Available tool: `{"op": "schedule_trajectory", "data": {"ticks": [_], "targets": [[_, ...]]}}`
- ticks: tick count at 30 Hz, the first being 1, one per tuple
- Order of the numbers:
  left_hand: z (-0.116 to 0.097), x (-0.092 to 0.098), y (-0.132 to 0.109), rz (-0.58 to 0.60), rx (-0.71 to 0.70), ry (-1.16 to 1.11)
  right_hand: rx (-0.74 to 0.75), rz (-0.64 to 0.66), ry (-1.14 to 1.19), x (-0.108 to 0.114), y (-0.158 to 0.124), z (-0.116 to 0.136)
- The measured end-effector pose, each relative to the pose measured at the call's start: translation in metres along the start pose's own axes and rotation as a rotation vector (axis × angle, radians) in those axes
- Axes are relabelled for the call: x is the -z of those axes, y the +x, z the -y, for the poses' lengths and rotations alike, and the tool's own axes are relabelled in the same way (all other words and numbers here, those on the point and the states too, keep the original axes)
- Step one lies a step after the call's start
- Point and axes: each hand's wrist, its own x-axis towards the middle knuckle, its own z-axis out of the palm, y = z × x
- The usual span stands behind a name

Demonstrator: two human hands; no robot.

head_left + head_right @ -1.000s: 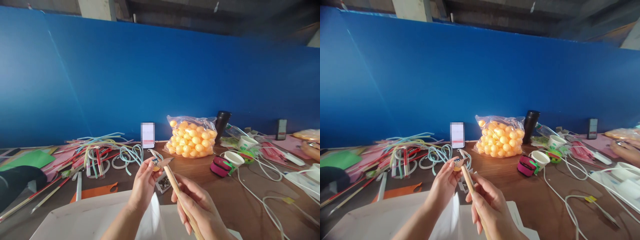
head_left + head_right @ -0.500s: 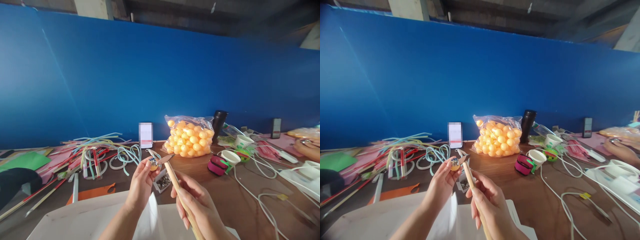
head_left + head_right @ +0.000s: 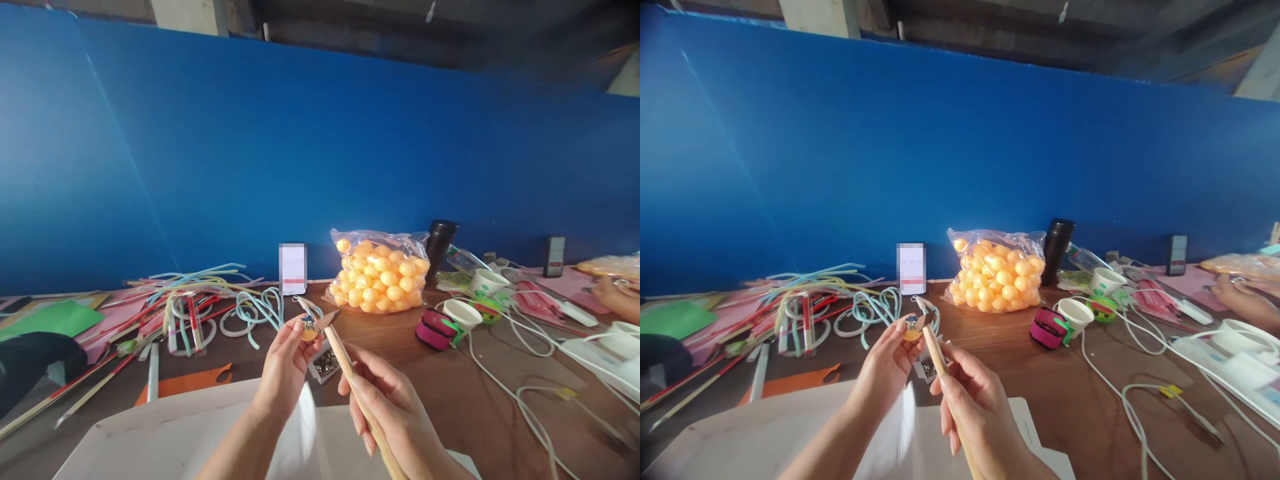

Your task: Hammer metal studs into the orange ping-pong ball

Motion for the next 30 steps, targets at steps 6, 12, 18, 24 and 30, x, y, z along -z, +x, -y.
{"op": "schedule_trajectory", "data": {"ticks": [6, 12, 18, 24, 30], "targets": [[-0.0009, -0.0012, -0.0003, 0.001, 0.0, -0.01, 0.001, 0.01, 0.016, -0.0001, 0.0007, 0.0002], [-0.0002, -0.0004, 0.0004, -0.003, 0.017, -0.018, 0.024, 0.012, 0.06, 0.0007, -0.0005, 0.0], [0.0002, 0.0008, 0.001, -0.001, 0.024, -0.027, -0.008, 0.006, -0.011, 0.0014, 0.0006, 0.0014], [-0.0011, -0.0005, 0.0008, 0.009, 0.044, -0.035, 0.013, 0.03, 0.024, 0.0013, 0.0, 0.0028], [-0.0021, -0.0002, 0.0003, 0.002, 0.062, -0.072, 0.019, 0.017, 0.027, 0.0026, -0.0006, 0.0025]]}}
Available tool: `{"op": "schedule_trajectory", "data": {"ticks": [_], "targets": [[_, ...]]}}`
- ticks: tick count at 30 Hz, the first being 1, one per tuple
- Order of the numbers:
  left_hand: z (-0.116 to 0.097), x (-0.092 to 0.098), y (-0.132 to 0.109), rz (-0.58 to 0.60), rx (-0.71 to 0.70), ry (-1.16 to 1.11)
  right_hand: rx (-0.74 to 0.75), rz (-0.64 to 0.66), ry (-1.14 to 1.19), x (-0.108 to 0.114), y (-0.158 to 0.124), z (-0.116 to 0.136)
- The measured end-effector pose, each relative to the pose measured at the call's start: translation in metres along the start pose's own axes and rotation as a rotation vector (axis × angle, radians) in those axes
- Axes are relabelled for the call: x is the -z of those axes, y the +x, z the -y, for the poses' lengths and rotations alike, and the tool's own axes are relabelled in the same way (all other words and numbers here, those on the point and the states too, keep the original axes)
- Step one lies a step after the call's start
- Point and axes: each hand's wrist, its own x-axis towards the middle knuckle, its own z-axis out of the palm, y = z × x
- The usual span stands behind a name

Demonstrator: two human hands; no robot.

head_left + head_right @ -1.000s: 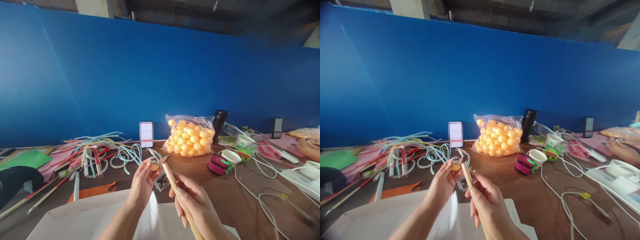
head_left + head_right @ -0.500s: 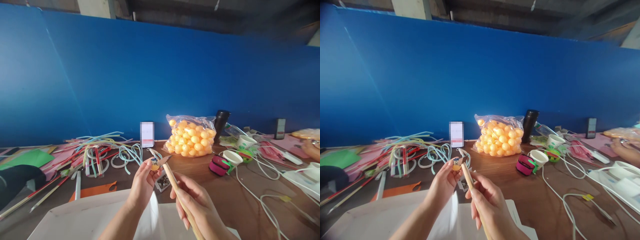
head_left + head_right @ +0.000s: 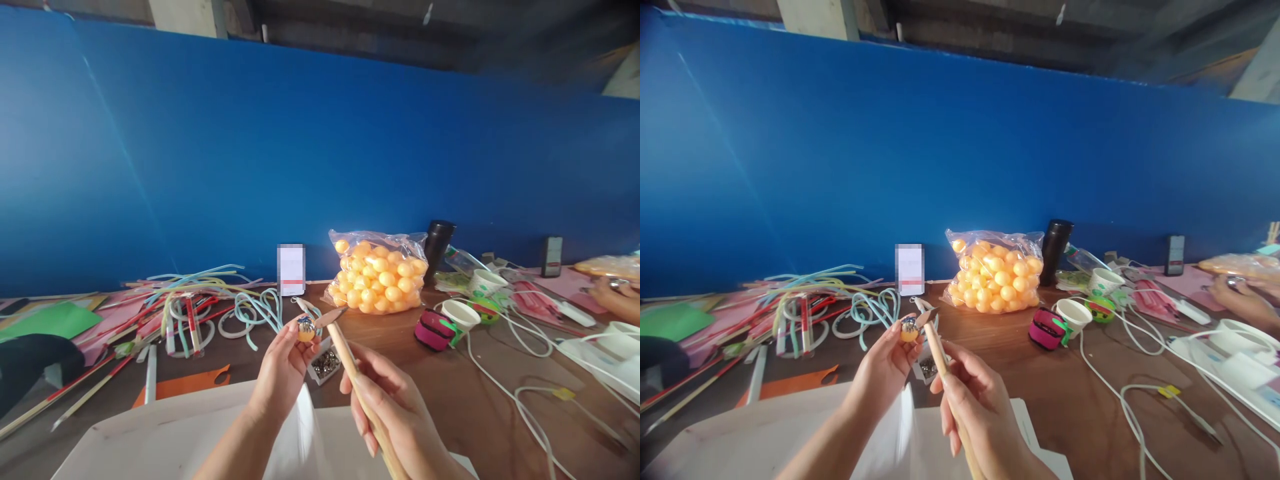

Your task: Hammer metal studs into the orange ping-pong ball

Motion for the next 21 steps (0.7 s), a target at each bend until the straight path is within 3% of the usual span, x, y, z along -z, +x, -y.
{"op": "schedule_trajectory", "data": {"ticks": [10, 21], "targets": [[-0.0052, -0.0012, -0.0013, 0.002, 0.101, -0.116, 0.038, 0.015, 0.042, -0.0006, -0.0022, -0.0007], [-0.0025, -0.0032, -0.0039, 0.059, 0.015, -0.005, -0.007, 0.041, -0.097, -0.0035, -0.0026, -0.0041]]}}
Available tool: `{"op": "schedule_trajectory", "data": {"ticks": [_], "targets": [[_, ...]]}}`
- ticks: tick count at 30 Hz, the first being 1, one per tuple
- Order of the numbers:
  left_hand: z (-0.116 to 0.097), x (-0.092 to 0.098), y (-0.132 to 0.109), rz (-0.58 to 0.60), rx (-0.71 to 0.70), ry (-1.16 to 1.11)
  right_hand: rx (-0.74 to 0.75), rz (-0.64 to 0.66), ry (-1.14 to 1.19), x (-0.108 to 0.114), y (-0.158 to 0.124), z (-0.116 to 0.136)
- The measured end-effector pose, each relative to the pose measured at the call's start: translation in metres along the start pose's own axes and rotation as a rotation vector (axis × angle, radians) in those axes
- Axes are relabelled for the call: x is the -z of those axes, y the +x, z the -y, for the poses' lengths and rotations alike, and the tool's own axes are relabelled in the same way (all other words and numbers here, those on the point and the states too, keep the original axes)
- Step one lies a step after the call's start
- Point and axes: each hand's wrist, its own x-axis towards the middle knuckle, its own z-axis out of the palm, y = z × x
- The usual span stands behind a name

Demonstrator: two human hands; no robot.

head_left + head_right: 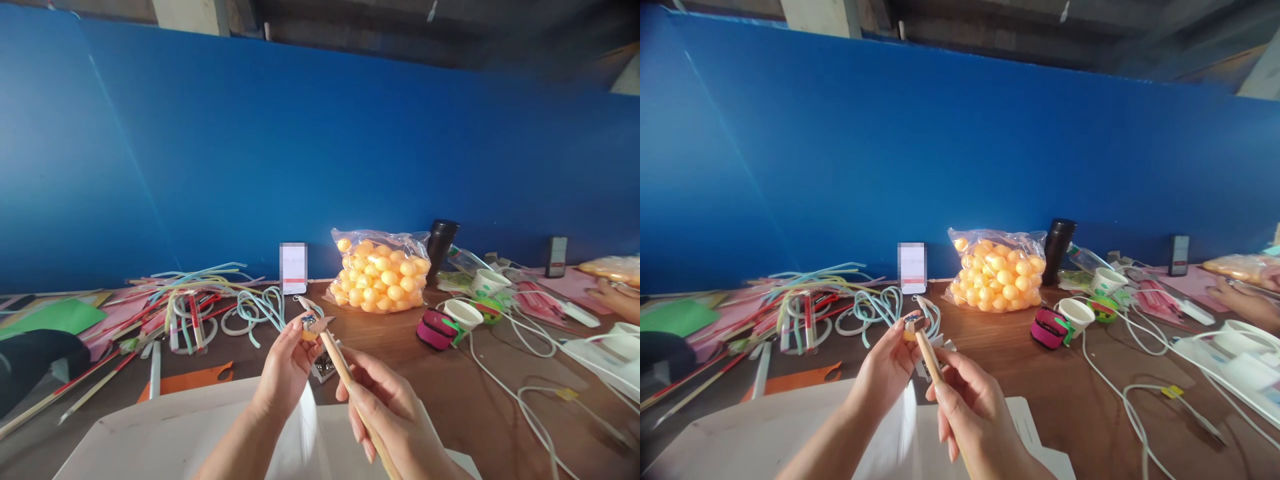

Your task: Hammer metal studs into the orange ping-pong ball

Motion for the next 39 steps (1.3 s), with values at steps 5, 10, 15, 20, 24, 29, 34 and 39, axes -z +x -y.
{"op": "schedule_trajectory", "data": {"ticks": [5, 10, 15, 20, 24, 29, 34, 39], "targets": [[0.002, 0.0021, 0.0001, -0.014, -0.015, 0.047, 0.015, -0.015, 0.077, 0.0021, 0.0007, 0.0002], [0.0023, 0.0021, 0.0017, -0.023, -0.021, 0.038, -0.015, -0.006, 0.041, 0.0008, 0.0012, 0.0003], [0.0023, 0.0029, 0.0021, -0.024, -0.026, 0.047, 0.013, -0.013, 0.056, -0.0002, 0.0017, 0.0018], [0.003, 0.0044, 0.0037, -0.049, -0.029, 0.036, 0.005, -0.014, 0.024, 0.0007, 0.0023, 0.0027], [0.0031, 0.0048, 0.0046, -0.045, -0.029, 0.036, 0.004, -0.013, 0.055, 0.0015, 0.0021, 0.0011], [0.003, 0.0039, 0.0036, -0.047, -0.033, 0.035, 0.013, -0.001, 0.077, 0.002, 0.0018, -0.0005], [0.0022, 0.0025, 0.0029, -0.057, -0.036, 0.014, -0.014, 0.024, 0.042, 0.0032, 0.0035, -0.0021], [0.0017, 0.0026, 0.0035, -0.07, -0.025, 0.026, 0.003, 0.008, 0.089, 0.0037, 0.0036, -0.0016]]}}
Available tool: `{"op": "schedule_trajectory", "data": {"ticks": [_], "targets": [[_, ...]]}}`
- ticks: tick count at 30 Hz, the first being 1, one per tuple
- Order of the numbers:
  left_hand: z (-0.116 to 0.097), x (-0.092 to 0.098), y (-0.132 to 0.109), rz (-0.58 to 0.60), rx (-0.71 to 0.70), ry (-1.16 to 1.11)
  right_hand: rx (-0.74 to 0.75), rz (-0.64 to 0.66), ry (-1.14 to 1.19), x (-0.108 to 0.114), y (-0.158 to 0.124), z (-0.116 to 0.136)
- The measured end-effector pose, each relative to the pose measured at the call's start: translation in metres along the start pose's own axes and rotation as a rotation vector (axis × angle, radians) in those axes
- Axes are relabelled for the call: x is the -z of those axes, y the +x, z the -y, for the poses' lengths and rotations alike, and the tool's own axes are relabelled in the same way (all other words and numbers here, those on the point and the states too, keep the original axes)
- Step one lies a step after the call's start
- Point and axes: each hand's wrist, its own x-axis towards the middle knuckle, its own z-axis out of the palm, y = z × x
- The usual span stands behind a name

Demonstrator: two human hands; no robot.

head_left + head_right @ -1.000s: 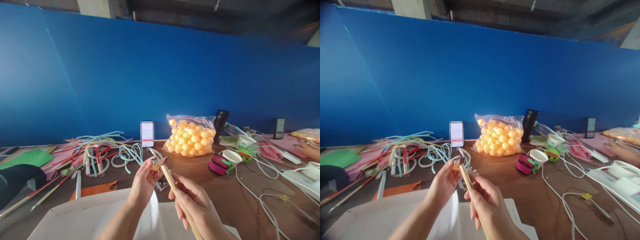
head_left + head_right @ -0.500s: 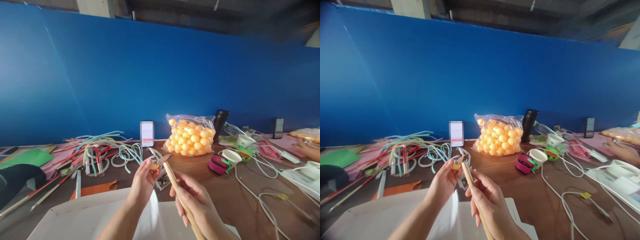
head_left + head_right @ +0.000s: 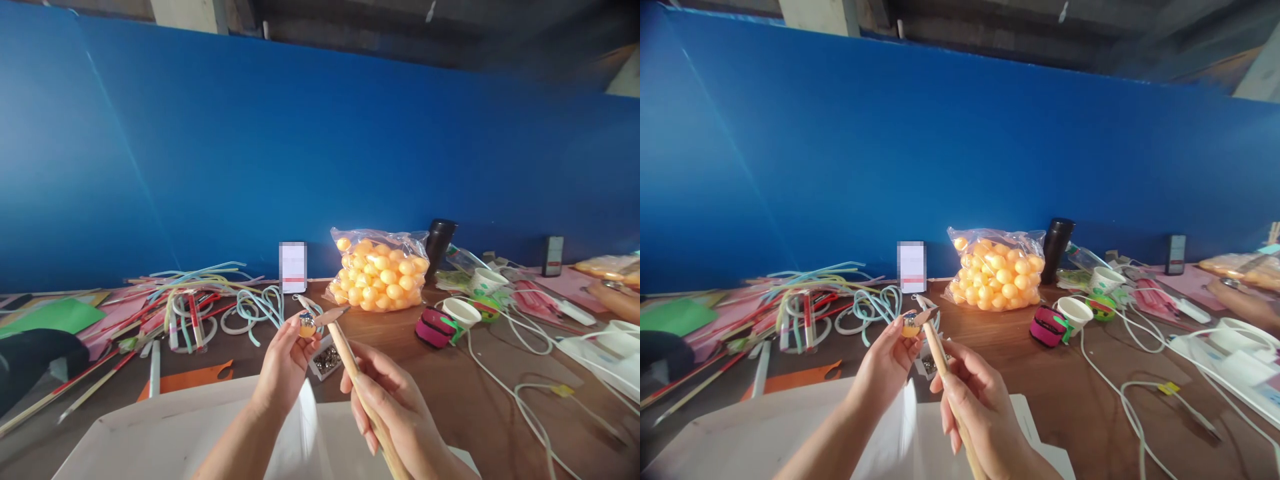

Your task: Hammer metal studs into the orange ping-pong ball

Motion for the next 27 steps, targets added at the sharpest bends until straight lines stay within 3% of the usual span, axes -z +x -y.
{"op": "schedule_trajectory", "data": {"ticks": [27], "targets": [[0.0024, -0.0006, -0.0019, -0.018, -0.011, 0.067, -0.014, 0.0, -0.045, 0.0003, 0.0006, 0.0008]]}}
